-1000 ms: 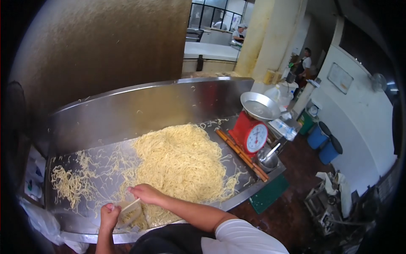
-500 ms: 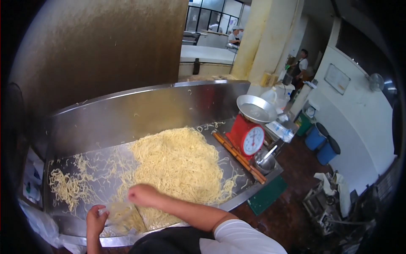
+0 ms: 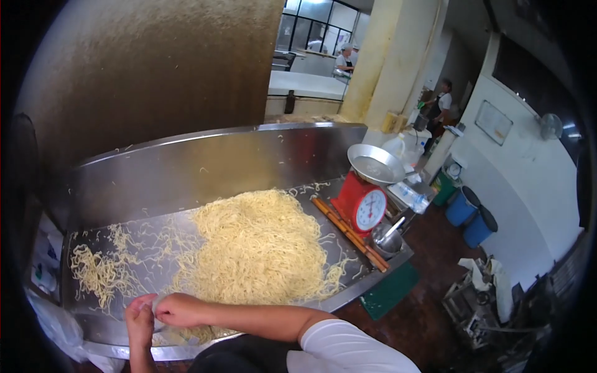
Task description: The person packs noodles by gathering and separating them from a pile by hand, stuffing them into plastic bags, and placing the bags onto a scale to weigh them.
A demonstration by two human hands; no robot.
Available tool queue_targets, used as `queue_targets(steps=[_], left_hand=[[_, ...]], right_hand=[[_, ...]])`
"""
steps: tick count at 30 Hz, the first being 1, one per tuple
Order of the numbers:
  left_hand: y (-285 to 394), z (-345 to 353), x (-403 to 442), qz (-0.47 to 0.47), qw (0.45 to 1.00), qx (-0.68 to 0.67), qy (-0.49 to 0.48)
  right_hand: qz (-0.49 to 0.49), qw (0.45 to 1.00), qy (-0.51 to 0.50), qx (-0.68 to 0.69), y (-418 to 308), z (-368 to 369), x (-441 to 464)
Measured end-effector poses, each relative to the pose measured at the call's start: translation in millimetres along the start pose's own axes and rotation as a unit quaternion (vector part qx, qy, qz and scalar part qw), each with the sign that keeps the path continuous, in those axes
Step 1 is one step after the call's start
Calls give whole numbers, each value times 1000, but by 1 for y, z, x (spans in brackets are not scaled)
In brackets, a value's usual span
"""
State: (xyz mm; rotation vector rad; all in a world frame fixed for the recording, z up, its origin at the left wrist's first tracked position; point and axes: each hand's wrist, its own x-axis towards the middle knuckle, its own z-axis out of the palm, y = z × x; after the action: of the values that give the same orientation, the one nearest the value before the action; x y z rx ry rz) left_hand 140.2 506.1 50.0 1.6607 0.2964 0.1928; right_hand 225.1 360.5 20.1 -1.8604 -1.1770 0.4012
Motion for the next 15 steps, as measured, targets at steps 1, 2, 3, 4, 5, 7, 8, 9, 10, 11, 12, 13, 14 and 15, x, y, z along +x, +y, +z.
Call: queue_targets(steps=[1, 2, 3, 4, 5, 7, 8, 9, 10, 11, 12, 13, 14, 15], left_hand=[[2, 7, 1, 15, 1000, 3, -2], [6, 12, 0, 30, 1000, 6, -5], [15, 9, -5, -14, 999, 19, -31], [11, 8, -4, -7, 999, 26, -34], [5, 9, -2, 1, 999, 33, -39], [0, 5, 0, 9, 999, 28, -46], [-3, 3, 2, 9, 999, 14, -50], [-8, 1, 1, 4, 999, 0, -54], [-10, -2, 2, -12, 998, -22, -51], [-8, -6, 6, -28, 998, -44, -48], [-5, -10, 10, -44, 996, -66, -44], [4, -7, 9, -57, 996, -60, -30], [-7, -5, 15, -19, 996, -84, -12], [-24, 2, 26, 20, 994, -107, 7]], right_hand=[[7, 999, 30, -24, -1, 5, 3], [14, 997, 60, -47, -2, 8, 4], [62, 990, 20, -122, 3, 7, 2], [110, 974, -20, -195, 8, 3, -3], [158, 949, -60, -266, 11, 1, -8], [197, 930, -163, -264, 7, -11, -10], [218, 915, -215, -261, 3, -20, -11], [200, 943, -168, -206, -1, -23, -14], [181, 965, -119, -150, -8, -24, -16], [161, 980, -67, -94, -18, -28, -16], [131, 991, -19, -33, -32, -33, -14], [102, 994, 30, 28, -51, -39, -12], [71, 990, 80, 88, -60, -40, -11], [47, 994, 88, 46, -54, -33, -12]])
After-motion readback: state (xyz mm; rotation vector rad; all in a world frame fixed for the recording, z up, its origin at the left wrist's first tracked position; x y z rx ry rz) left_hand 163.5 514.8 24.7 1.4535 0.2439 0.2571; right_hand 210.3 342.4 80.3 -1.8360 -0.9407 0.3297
